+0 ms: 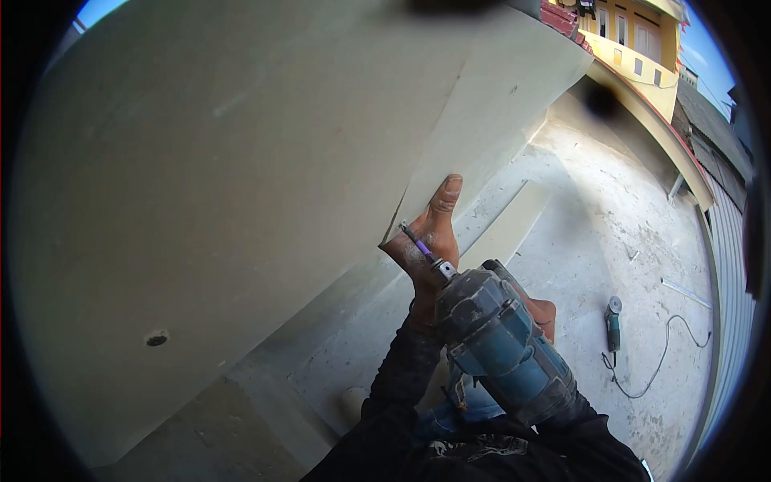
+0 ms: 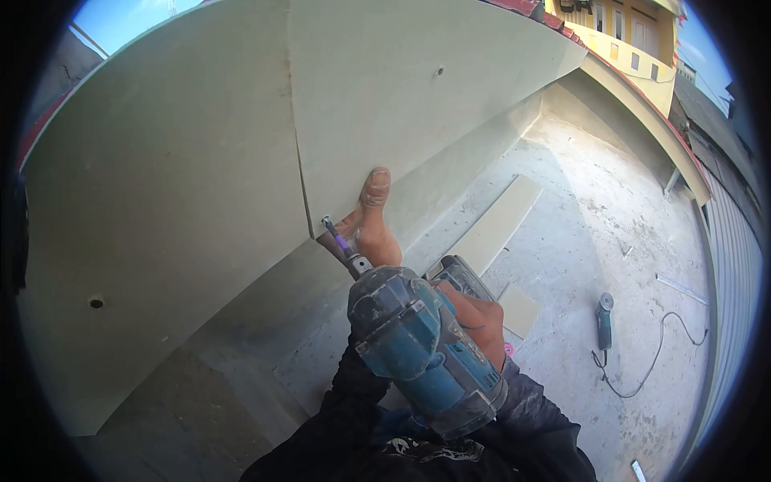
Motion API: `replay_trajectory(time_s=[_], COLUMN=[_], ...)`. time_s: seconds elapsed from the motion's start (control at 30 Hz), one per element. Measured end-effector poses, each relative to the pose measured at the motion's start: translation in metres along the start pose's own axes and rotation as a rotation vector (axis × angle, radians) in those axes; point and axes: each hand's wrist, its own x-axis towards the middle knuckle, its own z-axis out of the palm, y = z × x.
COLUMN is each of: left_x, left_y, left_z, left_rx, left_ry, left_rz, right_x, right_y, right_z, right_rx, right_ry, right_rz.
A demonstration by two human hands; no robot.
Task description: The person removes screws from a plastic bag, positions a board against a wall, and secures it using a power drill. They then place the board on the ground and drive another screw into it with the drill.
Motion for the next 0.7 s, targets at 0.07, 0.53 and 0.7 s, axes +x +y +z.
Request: replay_trajectory(time_s=[0.07,0.53,0.7], left_x=[0.0,0.001,-0.029], left_y=[-0.001,-0.007,-0.014], left_z=[0.0,0.003,-0.018], left_rx=[-0.007,0.026,0.163], left_ry=[-0.006,-0.03,-0.095], left_rz=[-0.005,0.007,-0.035], right_x=[0.0,-0.012,-0.027], right_y=[0.004,0.033,0.056], right_z=[0.001,0.007,0.02], right_rx=[0.024,-0.037,0.184], right_ry=[-0.028,-0.078,0.075], right_rz=[0.026,0.118,0.114])
